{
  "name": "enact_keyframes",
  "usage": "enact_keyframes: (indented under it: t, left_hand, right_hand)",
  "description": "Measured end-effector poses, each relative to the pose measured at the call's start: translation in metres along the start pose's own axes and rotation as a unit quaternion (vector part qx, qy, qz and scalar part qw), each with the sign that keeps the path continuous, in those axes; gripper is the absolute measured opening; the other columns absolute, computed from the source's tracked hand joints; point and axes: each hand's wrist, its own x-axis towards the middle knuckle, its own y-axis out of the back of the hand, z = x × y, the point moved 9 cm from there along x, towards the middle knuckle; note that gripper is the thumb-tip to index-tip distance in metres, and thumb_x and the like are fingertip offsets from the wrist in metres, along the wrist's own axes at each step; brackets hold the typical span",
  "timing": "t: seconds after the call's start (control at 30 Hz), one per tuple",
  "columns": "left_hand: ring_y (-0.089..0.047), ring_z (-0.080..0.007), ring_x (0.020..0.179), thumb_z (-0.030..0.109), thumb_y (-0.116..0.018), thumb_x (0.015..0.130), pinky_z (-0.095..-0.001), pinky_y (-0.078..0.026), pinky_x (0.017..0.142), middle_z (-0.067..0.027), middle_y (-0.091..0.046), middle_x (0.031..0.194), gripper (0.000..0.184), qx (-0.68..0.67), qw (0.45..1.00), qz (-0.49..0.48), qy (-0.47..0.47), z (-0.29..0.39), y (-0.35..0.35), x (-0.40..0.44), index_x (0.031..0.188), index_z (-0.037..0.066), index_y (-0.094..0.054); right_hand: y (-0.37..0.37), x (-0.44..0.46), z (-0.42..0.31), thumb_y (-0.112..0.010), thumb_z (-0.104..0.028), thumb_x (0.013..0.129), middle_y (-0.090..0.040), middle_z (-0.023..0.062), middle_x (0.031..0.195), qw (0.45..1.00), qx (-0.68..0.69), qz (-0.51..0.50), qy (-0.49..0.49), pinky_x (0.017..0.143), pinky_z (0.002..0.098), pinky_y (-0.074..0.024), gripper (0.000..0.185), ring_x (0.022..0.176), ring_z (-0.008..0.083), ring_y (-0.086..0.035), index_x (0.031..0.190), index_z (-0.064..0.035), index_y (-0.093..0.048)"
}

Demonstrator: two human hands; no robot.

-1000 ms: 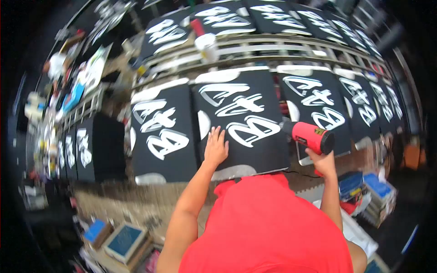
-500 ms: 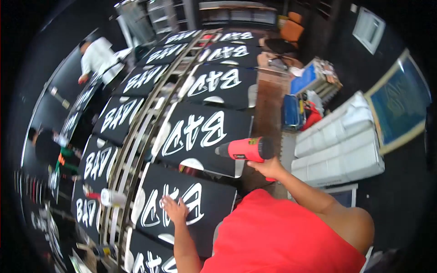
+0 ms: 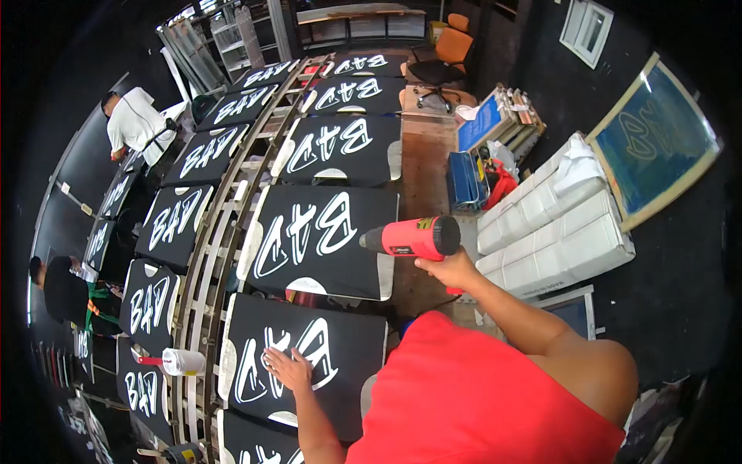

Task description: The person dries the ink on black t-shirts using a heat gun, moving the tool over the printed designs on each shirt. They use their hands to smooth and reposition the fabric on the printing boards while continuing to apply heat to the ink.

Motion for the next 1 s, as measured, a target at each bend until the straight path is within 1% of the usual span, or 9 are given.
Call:
enact_keyframes:
  t: [0.13,0.2,0.33,0.4,0.63,0.77,0.87,0.9,1.0]
  left_hand:
    - [-0.022,-0.0379,0.151,0.042,-0.041,0.102,-0.0525,-0.015,0.123,-0.0221,-0.023,0.163,0.072,0.024,0.999,-0.031,0.015,0.001,0.003,-0.001,0.154,-0.006,-0.027]
    - [-0.023,-0.0378,0.151,0.042,-0.041,0.102,-0.0525,-0.015,0.123,-0.0223,-0.024,0.163,0.072,0.017,0.999,-0.032,0.019,0.000,-0.001,0.000,0.154,-0.006,-0.028]
    - [-0.025,-0.0374,0.150,0.043,-0.041,0.102,-0.0525,-0.015,0.123,-0.0223,-0.026,0.162,0.071,0.015,0.999,-0.022,0.027,-0.003,-0.004,-0.002,0.153,-0.006,-0.030]
    - [-0.026,-0.0371,0.150,0.042,-0.041,0.102,-0.0526,-0.014,0.123,-0.0214,-0.027,0.162,0.070,0.013,0.999,-0.020,0.028,-0.001,-0.001,-0.002,0.153,-0.006,-0.031]
    - [-0.031,-0.0381,0.148,0.040,-0.042,0.103,-0.0532,-0.018,0.122,-0.0197,-0.033,0.160,0.064,-0.005,0.999,0.004,0.032,-0.004,0.006,-0.001,0.149,-0.005,-0.041]
    - [-0.041,-0.0388,0.141,0.034,-0.047,0.102,-0.0550,-0.024,0.119,-0.0194,-0.048,0.149,0.048,-0.055,0.997,0.036,0.047,-0.006,0.011,0.002,0.128,-0.003,-0.063]
    - [-0.058,-0.0380,0.121,0.020,-0.058,0.094,-0.0544,-0.040,0.106,-0.0178,-0.067,0.125,0.026,-0.112,0.989,0.093,-0.013,0.045,0.035,0.007,0.093,-0.001,-0.072]
    - [-0.064,-0.0377,0.105,0.014,-0.059,0.090,-0.0492,-0.048,0.094,-0.0182,-0.070,0.115,0.019,-0.197,0.968,0.141,-0.061,0.074,0.046,0.006,0.091,-0.001,-0.071]
    - [-0.069,-0.0350,0.098,0.016,-0.062,0.093,-0.0414,-0.053,0.089,-0.0190,-0.072,0.108,0.021,-0.371,0.922,0.007,-0.109,0.207,0.049,0.004,0.102,0.000,-0.072]
  right_hand:
    - [0.000,-0.007,0.015,-0.079,-0.029,0.084,-0.073,0.0124,0.114,0.995,0.029,-0.044,-0.087,0.096,0.0375,-0.0517,0.041,0.107,0.0262,-0.069,0.119,-0.0102,-0.070]
    - [0.006,-0.006,0.002,-0.079,-0.027,0.084,-0.073,0.0120,0.115,0.999,0.040,-0.015,0.010,0.097,0.0377,-0.0511,0.040,0.107,0.0256,-0.068,0.119,-0.0098,-0.069]
    - [0.001,-0.001,0.002,-0.079,-0.026,0.084,-0.073,0.0120,0.115,0.999,0.021,-0.022,0.014,0.097,0.0377,-0.0508,0.040,0.106,0.0258,-0.068,0.119,-0.0091,-0.069]
    - [0.006,0.000,-0.014,-0.081,-0.018,0.084,-0.069,0.0022,0.082,0.994,0.035,0.012,0.106,0.059,0.0297,-0.0536,0.034,0.064,0.0094,-0.062,0.111,-0.0029,-0.068]
    - [0.021,0.003,-0.018,-0.080,-0.016,0.084,-0.069,0.0009,0.084,0.992,0.031,-0.003,0.118,0.060,0.0302,-0.0534,0.034,0.063,0.0100,-0.061,0.112,-0.0034,-0.068]
    - [0.016,0.032,0.011,-0.080,-0.017,0.084,-0.069,0.0025,0.088,0.997,0.030,-0.040,0.052,0.060,0.0306,-0.0543,0.036,0.065,0.0105,-0.062,0.115,-0.0031,-0.067]
    - [0.022,0.065,0.033,-0.080,-0.019,0.085,-0.069,0.0037,0.092,0.998,0.031,-0.063,0.006,0.061,0.0309,-0.0550,0.037,0.068,0.0111,-0.063,0.115,-0.0021,-0.066]
    - [0.024,0.072,0.037,-0.080,-0.020,0.085,-0.070,0.0040,0.094,0.996,0.041,-0.075,-0.018,0.062,0.0310,-0.0553,0.038,0.069,0.0115,-0.063,0.115,-0.0016,-0.066]
    - [0.042,0.095,0.045,-0.078,-0.028,0.087,-0.071,0.0039,0.092,0.986,0.130,-0.083,-0.062,0.068,0.0320,-0.0555,0.035,0.071,0.0139,-0.066,0.111,-0.0037,-0.067]
